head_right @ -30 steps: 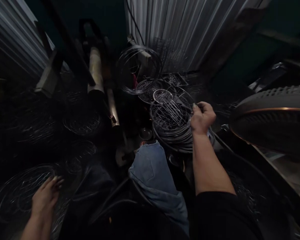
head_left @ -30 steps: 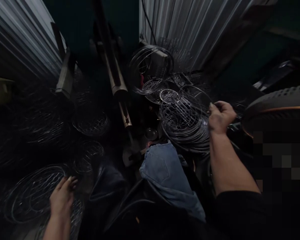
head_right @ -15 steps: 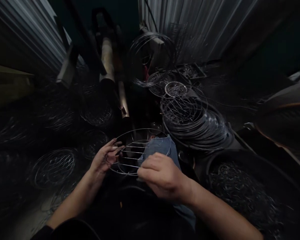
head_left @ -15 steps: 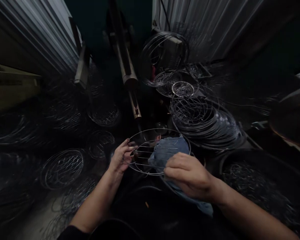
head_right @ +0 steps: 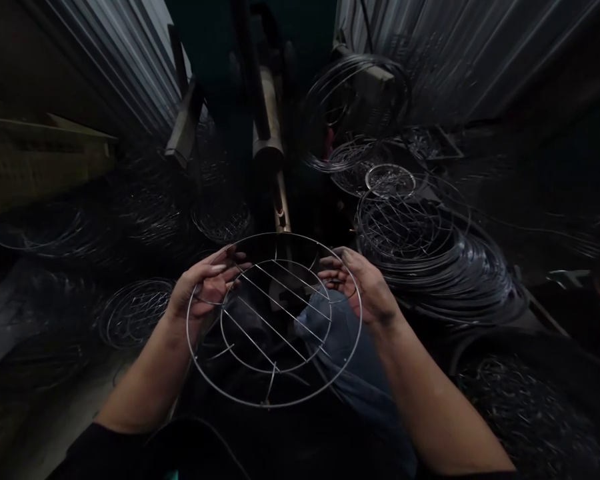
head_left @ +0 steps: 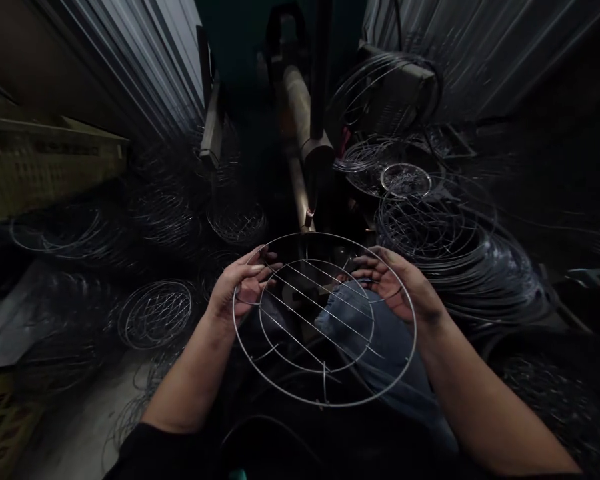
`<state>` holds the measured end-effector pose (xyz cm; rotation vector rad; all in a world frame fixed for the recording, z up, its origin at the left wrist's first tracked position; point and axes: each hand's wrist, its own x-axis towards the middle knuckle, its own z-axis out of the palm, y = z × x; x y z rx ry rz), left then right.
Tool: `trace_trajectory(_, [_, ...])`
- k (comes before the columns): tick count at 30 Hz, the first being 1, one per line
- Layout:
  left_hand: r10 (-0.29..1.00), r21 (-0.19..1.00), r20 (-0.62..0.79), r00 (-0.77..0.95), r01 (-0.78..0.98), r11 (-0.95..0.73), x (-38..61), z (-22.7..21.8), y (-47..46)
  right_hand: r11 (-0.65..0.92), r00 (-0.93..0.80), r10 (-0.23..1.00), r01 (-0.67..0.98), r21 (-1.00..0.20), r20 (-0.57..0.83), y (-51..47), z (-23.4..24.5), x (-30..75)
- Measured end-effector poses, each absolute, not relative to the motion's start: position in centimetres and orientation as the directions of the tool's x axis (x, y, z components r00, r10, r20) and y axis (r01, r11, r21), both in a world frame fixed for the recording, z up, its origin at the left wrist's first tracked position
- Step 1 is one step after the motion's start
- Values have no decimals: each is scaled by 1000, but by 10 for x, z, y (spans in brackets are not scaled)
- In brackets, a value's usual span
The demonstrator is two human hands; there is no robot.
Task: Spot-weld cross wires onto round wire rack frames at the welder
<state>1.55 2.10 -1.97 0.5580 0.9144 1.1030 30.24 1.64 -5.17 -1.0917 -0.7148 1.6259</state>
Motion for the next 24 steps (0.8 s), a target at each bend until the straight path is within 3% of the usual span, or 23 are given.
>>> trace_trajectory(4, [921, 765, -323, 216, -514, 388, 11, -17, 37, -339, -140, 941, -353, -872, -308, 21, -36, 295])
trace_trajectory(11, [920, 770, -338, 196, -504, 390, 12, -4, 59, -333, -28, 932, -466, -820, -363, 36, -31, 284])
trace_trajectory(19, [897, 591, -402, 186, -695, 409, 15, 0, 63, -151, 107, 959, -587, -795, -261, 28, -24, 273])
trace_trajectory(24, [900, 580, -385, 206, -704, 409, 13, -7, 59, -47, 212, 956, -575, -817, -204, 14, -11, 271])
